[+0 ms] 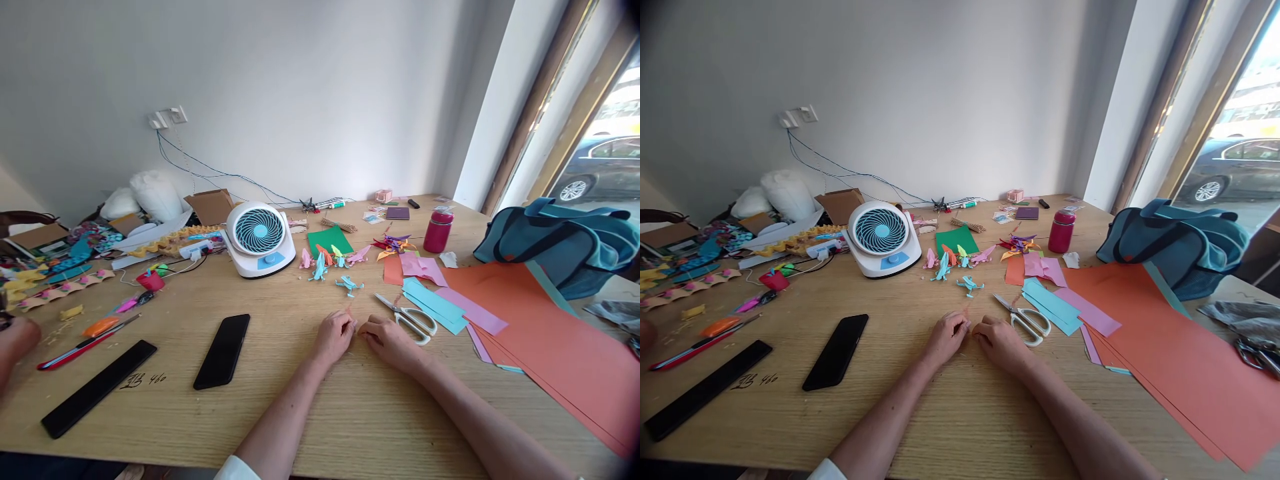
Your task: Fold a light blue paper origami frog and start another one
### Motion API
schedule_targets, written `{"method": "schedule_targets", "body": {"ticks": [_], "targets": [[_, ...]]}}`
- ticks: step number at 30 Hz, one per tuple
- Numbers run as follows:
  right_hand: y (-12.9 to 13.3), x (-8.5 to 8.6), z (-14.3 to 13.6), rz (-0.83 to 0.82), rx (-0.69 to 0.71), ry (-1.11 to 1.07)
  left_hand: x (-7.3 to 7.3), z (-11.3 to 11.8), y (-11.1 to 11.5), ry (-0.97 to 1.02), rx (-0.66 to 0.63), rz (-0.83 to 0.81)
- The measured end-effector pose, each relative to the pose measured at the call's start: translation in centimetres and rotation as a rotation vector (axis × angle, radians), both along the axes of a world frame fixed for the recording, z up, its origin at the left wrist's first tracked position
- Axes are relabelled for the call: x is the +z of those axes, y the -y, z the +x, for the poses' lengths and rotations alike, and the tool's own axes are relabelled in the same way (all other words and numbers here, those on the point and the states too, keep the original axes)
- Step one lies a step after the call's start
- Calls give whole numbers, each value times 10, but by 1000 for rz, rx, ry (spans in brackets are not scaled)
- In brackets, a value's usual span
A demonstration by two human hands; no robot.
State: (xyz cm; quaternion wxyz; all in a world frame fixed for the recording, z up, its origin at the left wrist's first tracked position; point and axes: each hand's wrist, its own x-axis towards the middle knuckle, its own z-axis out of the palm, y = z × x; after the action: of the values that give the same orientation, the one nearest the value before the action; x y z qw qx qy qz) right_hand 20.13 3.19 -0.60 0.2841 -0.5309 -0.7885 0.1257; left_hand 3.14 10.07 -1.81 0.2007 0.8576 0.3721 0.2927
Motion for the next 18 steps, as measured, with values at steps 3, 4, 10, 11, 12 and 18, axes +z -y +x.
{"method": "schedule_targets", "body": {"ticks": [3, 4, 10, 11, 12, 18], "targets": [[1, 0, -1, -18, 11, 2, -1, 0, 0, 4, -7, -3], [1, 0, -1, -23, 11, 1, -1, 0, 0, 6, -9, -3], [1, -1, -2, -30, 16, -10, -3, -1, -1, 11, -23, -1], [1, -1, -2, -30, 16, -10, -3, -1, -2, 11, -24, 0], [1, -1, -2, -30, 16, -8, -4, -1, -2, 11, -25, 0], [3, 2, -4, -43, 39, -11, -7, 0, -3, 12, -23, 4]]}}
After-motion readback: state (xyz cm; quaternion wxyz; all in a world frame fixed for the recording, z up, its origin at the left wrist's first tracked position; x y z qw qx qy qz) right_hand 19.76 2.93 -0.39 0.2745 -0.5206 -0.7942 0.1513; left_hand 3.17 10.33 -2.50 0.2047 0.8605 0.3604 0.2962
